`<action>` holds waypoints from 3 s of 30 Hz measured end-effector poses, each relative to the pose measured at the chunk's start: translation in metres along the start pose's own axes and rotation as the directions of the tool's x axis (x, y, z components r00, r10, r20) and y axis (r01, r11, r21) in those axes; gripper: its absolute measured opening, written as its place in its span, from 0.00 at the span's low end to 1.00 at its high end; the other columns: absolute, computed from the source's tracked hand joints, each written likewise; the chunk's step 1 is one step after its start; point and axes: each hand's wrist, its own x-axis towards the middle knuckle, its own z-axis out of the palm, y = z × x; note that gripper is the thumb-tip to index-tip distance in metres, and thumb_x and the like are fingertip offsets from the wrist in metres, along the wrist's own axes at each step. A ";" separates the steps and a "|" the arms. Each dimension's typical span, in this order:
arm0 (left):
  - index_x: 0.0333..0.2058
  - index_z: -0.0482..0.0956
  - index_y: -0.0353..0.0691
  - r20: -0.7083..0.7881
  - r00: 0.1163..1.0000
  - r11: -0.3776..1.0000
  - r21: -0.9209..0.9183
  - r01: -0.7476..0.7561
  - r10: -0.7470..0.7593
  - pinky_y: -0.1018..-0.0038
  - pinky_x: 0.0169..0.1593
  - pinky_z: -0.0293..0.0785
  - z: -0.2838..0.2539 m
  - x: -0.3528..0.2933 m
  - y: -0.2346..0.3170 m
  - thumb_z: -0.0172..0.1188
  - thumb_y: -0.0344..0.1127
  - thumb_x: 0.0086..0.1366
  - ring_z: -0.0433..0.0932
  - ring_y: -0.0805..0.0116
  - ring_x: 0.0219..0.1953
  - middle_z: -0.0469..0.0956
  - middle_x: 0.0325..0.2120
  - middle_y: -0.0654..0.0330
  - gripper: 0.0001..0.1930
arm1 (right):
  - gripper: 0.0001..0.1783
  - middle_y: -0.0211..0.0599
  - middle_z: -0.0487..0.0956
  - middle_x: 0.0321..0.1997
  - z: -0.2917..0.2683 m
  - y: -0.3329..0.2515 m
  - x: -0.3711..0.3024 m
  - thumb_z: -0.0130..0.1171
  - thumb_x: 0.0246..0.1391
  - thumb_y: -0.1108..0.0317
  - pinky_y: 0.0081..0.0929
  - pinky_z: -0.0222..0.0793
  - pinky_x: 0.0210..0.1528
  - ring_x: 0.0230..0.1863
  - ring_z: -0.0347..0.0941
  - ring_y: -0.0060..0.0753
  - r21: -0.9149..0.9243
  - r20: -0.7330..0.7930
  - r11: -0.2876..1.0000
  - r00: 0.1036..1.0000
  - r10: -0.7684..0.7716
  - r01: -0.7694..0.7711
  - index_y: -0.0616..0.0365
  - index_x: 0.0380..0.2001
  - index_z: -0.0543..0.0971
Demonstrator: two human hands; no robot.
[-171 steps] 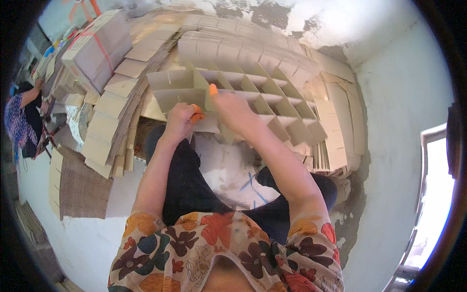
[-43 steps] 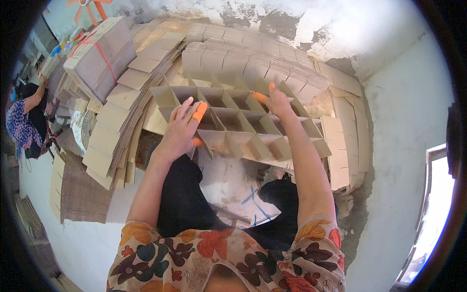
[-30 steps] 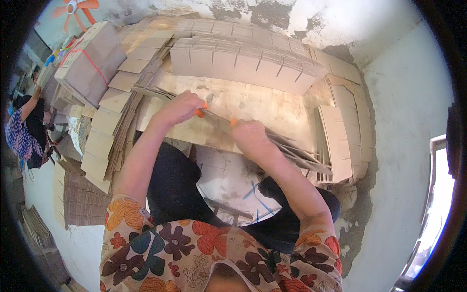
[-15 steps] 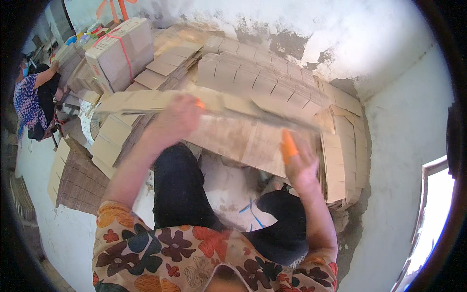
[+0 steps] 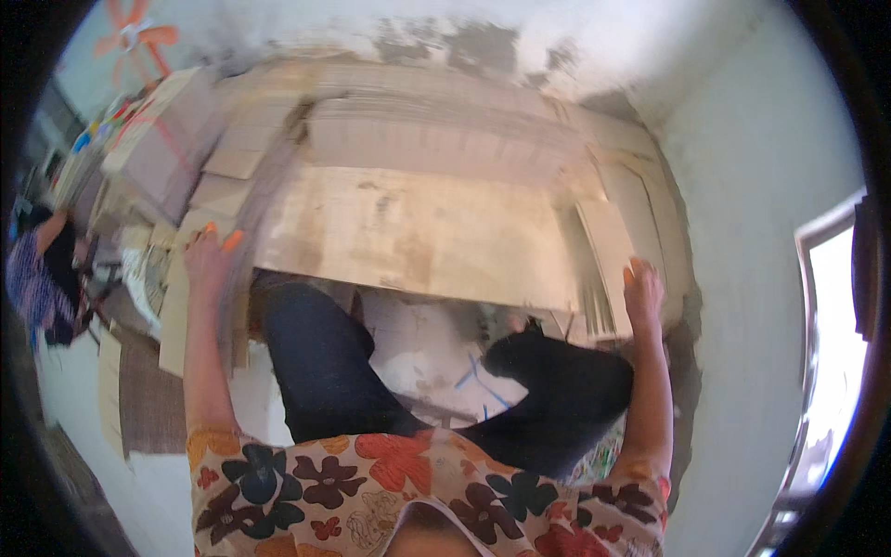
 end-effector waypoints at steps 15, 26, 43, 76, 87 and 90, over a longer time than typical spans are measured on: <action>0.38 0.78 0.33 -0.320 0.769 0.644 -0.422 -0.638 0.553 0.65 0.40 0.71 -0.045 -0.006 0.203 0.69 0.34 0.51 0.76 0.56 0.35 0.80 0.33 0.52 0.16 | 0.39 0.54 0.73 0.47 0.065 0.017 0.005 0.69 0.40 0.53 0.46 0.68 0.52 0.55 0.67 0.51 -0.131 0.452 0.970 0.859 0.241 -0.203 0.59 0.54 0.68; 0.35 0.79 0.34 -0.247 0.775 0.637 -0.455 -0.622 0.581 0.65 0.35 0.71 -0.029 -0.025 0.210 0.68 0.31 0.51 0.75 0.58 0.29 0.77 0.23 0.56 0.13 | 0.50 0.53 0.71 0.52 0.057 -0.010 0.012 0.68 0.42 0.60 0.45 0.67 0.50 0.54 0.68 0.54 -0.156 0.378 0.961 0.885 0.273 -0.230 0.53 0.66 0.53; 0.30 0.79 0.37 -0.290 0.799 0.619 -0.514 -0.594 0.526 0.66 0.32 0.70 -0.011 -0.025 0.204 0.68 0.30 0.50 0.74 0.59 0.26 0.76 0.20 0.57 0.09 | 0.47 0.56 0.75 0.45 0.070 0.016 0.015 0.69 0.37 0.66 0.43 0.68 0.51 0.51 0.71 0.54 -0.037 0.529 0.982 0.830 0.179 -0.188 0.53 0.63 0.59; 0.40 0.72 0.38 -0.221 0.720 0.550 -0.511 -0.660 0.658 0.62 0.51 0.65 0.012 0.149 0.498 0.68 0.36 0.50 0.69 0.57 0.46 0.75 0.38 0.54 0.20 | 0.42 0.51 0.76 0.23 0.012 -0.100 0.148 0.66 0.49 0.70 0.30 0.67 0.23 0.17 0.66 0.40 0.451 -0.180 0.888 0.966 0.187 -0.088 0.52 0.66 0.59; 0.29 0.76 0.39 -0.484 0.626 0.393 -0.500 -0.772 0.612 0.67 0.42 0.73 0.031 0.154 0.505 0.60 0.26 0.49 0.75 0.61 0.39 0.78 0.25 0.59 0.06 | 0.41 0.37 0.63 0.15 0.018 -0.105 0.148 0.66 0.49 0.72 0.21 0.59 0.19 0.16 0.55 0.22 0.462 -0.308 0.887 0.935 0.179 -0.017 0.54 0.66 0.60; 0.28 0.76 0.38 -0.223 0.748 0.494 -0.629 -0.600 0.625 0.66 0.40 0.74 0.016 0.145 0.504 0.60 0.26 0.49 0.75 0.60 0.39 0.79 0.26 0.60 0.05 | 0.41 0.36 0.60 0.15 0.014 -0.107 0.146 0.66 0.49 0.72 0.20 0.58 0.19 0.16 0.54 0.21 0.469 -0.296 0.883 0.936 0.188 -0.028 0.54 0.65 0.60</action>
